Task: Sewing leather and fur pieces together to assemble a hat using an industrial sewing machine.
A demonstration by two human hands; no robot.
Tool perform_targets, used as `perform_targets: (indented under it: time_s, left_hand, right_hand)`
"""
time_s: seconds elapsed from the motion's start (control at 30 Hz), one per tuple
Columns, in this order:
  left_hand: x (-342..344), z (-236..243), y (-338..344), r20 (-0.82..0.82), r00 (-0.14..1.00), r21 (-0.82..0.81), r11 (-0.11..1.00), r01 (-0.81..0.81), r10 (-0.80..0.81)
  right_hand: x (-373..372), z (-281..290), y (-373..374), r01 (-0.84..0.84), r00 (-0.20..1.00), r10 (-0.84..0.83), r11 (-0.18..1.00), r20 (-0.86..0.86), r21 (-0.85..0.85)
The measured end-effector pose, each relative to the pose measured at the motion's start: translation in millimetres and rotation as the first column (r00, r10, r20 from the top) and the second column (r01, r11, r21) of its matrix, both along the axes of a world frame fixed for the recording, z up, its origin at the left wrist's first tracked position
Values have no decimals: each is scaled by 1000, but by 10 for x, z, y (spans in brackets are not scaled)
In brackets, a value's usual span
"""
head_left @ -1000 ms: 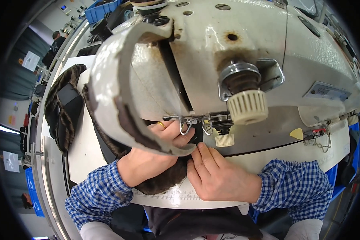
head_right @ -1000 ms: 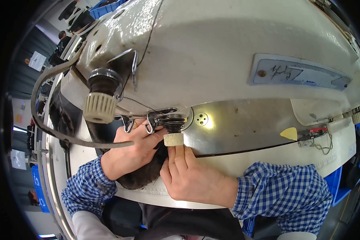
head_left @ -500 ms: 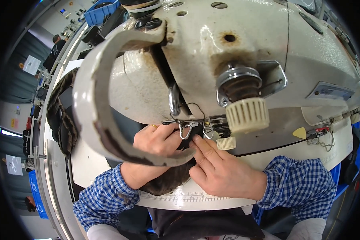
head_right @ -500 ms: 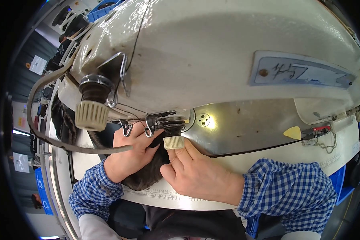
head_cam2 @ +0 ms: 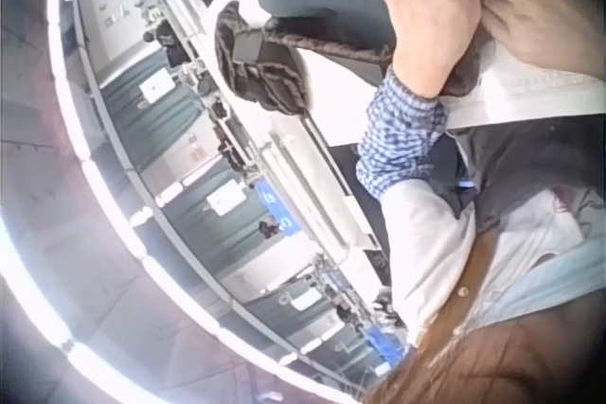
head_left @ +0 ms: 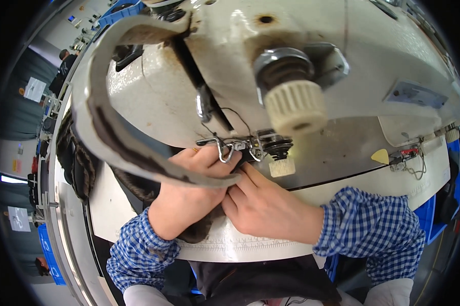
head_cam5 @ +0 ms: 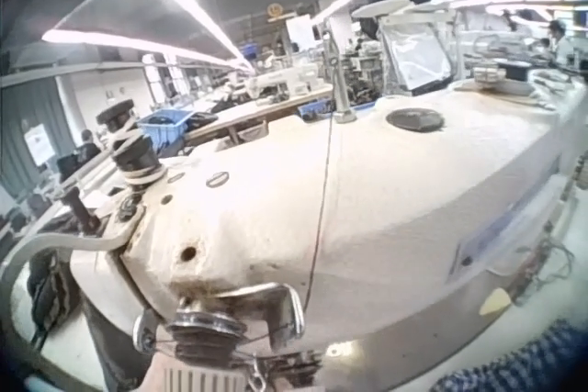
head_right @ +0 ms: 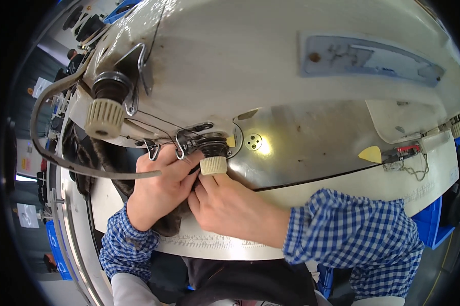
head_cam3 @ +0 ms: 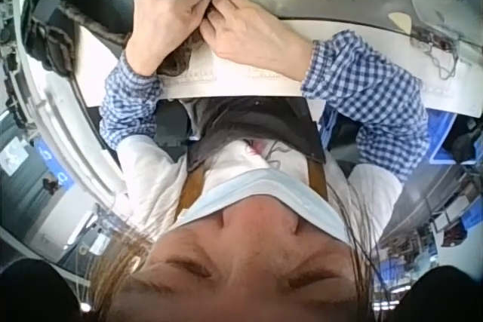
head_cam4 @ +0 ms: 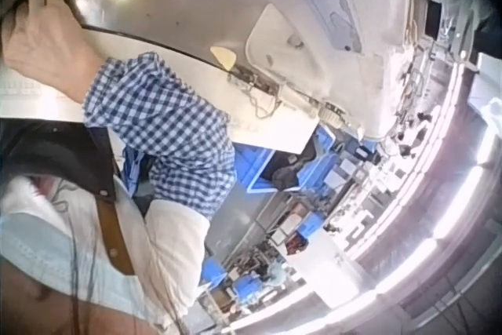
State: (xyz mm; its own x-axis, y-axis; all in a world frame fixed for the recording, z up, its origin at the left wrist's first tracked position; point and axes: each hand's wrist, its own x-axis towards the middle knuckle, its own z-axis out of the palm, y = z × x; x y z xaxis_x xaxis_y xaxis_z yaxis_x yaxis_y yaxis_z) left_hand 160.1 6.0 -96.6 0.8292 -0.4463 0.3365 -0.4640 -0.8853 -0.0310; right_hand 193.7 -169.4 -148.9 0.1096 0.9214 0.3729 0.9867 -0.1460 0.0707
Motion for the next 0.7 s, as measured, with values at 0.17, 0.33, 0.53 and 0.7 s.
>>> perform_targets:
  time_s: [0.17, 0.33, 0.53, 0.7]
  left_hand:
    - [-69, -80, 105, -103, 993, 14, 998, 59, -57]
    - [-80, -99, 20, -140, 990, 43, 998, 44, -37]
    - [-59, -103, -33, -146, 989, 43, 999, 6, 0]
    - [-68, -182, -3, -48, 999, -12, 1000, -5, 4]
  right_hand:
    - [41, -67, -180, -70, 997, 71, 997, -33, 43]
    - [-36, -7, -325, -14, 997, 6, 995, 79, 98]
    - [-71, -26, -338, -26, 994, 17, 996, 107, 87]
    - [-101, 12, -347, -47, 991, 41, 998, 126, 47]
